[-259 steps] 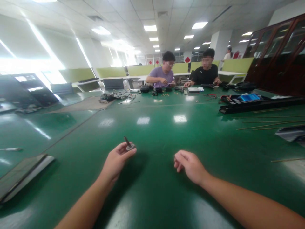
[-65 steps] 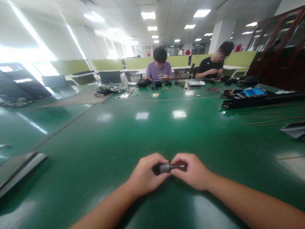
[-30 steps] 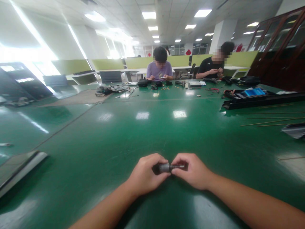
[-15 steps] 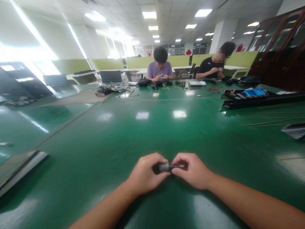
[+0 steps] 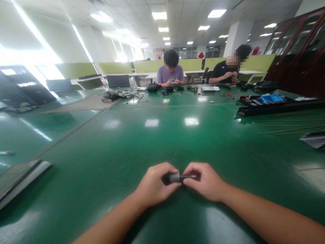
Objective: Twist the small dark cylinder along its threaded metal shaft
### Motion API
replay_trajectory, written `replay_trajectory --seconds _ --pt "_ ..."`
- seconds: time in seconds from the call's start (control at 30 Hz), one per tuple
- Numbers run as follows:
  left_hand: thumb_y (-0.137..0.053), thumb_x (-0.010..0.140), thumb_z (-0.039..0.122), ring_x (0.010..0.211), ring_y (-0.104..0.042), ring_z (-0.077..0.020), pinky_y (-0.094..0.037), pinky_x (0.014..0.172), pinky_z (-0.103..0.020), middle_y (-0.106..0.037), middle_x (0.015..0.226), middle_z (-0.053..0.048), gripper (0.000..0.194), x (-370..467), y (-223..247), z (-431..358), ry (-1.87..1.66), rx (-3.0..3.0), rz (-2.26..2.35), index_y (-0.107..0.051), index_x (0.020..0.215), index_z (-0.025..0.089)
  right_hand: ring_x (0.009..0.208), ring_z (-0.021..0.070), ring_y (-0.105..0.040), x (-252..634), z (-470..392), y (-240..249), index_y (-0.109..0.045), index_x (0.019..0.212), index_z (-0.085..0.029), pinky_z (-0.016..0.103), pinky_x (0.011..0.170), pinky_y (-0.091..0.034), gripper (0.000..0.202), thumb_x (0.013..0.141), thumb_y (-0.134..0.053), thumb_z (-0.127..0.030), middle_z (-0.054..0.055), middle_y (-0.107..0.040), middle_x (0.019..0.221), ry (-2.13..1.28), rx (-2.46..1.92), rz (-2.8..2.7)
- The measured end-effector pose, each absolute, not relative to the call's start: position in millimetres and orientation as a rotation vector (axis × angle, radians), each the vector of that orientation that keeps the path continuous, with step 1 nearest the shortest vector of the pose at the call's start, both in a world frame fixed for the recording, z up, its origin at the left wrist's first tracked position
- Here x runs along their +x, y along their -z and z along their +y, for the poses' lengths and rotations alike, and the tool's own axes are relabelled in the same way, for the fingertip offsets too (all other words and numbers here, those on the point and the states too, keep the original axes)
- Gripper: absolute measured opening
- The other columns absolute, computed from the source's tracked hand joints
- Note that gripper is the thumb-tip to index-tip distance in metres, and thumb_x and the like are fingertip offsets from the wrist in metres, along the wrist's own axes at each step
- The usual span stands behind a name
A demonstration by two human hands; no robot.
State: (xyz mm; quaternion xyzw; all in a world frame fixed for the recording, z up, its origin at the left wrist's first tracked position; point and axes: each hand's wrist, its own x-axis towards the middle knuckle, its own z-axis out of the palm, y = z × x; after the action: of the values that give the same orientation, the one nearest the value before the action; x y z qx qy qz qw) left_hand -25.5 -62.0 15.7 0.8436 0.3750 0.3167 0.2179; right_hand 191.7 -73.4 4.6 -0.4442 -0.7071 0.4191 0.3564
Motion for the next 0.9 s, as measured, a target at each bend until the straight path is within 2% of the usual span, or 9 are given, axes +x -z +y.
replay_trajectory --seconds 0.9 --pt "-0.074 0.074 0.021 0.078 -0.066 -0.0153 -0.05 0.072 -0.027 -0.07 0.087 -0.002 0.018 -26.2 -14.8 -60.5 -0.906 2.333 1.024 -0.067 0.091 0.019 0.065 0.0138 -0.057 192.0 -73.2 0.9 -0.07 0.083 -0.015 0.024 0.061 -0.043 0.007 0.078 -0.07 -0.02 0.001 -0.066 0.073 -1.105 -1.149 -1.798"
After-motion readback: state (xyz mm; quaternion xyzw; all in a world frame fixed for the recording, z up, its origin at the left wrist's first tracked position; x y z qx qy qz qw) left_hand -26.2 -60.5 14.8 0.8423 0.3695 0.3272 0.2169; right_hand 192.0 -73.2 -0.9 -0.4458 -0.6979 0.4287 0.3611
